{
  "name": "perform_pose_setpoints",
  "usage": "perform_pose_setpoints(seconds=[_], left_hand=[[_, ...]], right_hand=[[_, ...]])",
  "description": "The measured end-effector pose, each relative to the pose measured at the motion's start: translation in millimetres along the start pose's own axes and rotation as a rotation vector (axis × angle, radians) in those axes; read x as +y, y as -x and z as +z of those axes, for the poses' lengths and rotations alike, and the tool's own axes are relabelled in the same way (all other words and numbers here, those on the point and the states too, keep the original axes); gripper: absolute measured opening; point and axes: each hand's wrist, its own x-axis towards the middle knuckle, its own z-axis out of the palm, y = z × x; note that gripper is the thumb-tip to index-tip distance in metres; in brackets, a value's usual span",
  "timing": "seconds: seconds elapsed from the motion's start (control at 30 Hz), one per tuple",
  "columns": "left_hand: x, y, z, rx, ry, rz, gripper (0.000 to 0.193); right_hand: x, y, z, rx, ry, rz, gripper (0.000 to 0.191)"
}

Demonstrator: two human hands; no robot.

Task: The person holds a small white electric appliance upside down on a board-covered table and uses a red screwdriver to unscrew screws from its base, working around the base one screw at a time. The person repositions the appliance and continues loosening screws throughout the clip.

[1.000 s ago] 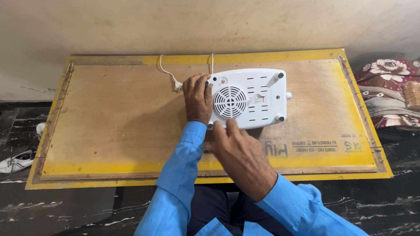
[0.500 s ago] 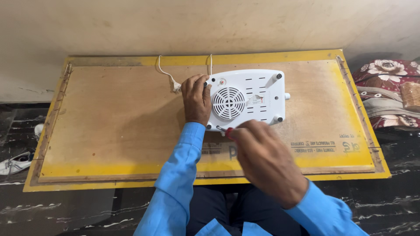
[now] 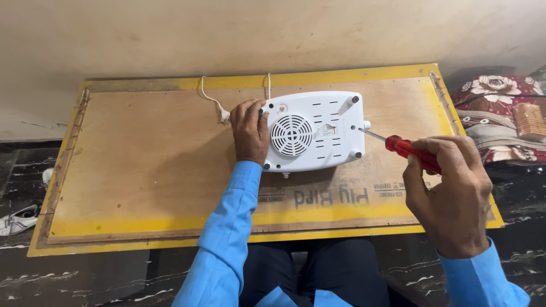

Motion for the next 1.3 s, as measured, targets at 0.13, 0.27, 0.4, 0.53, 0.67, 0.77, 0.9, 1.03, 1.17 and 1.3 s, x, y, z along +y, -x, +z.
perform_pose_setpoints(seconds=[0.13, 0.27, 0.4, 0.53, 0.67, 0.77, 0.9, 1.03, 1.17, 1.3], left_hand=[[-1.3, 0.1, 1.0, 0.009, -0.009, -0.003, 0.025], [-1.5, -0.6, 0.9, 0.009, -0.006, -0.006, 0.025], [-0.9, -0.7, 0.5, 0.001, -0.009, -0.014, 0.025], [-0.6, -0.6, 0.2, -0.002, -0.004, -0.014, 0.025], [-1.0, -1.1, 0.0, -0.007, -0.010, -0.007, 0.026], [-1.2, -1.6, -0.1, -0.011, -0.009, -0.004, 0.025], [-0.7, -1.3, -1.3, -0.012, 0.001, -0.009, 0.026], [-1.0, -1.5, -1.5, -0.018, 0.000, 0.003, 0.025], [-2.2, -1.5, -1.4, -0.018, -0.016, 0.006, 0.024], [-1.5, -1.1, -1.3, -0.010, -0.014, 0.014, 0.024]], right_hand=[[9.8, 3.2, 7.0, -0.004, -0.017, 0.014, 0.020], [13.3, 2.0, 14.7, 0.004, 0.014, -0.009, 0.020], [16.1, -0.9, 20.7, -0.010, -0.030, -0.014, 0.020], [19.4, -3.7, 26.9, -0.044, -0.056, -0.020, 0.021], [24.1, -8.0, 32.9, -0.080, -0.012, -0.115, 0.023], [27.7, -11.9, 35.6, -0.106, 0.037, -0.134, 0.025], [29.7, -18.9, 38.6, -0.139, 0.059, -0.170, 0.027], [27.8, -26.5, 43.9, -0.186, 0.065, -0.170, 0.023], [26.9, -31.2, 43.7, -0.213, 0.064, -0.170, 0.019], [26.5, -32.9, 41.2, -0.239, 0.075, -0.061, 0.019]])
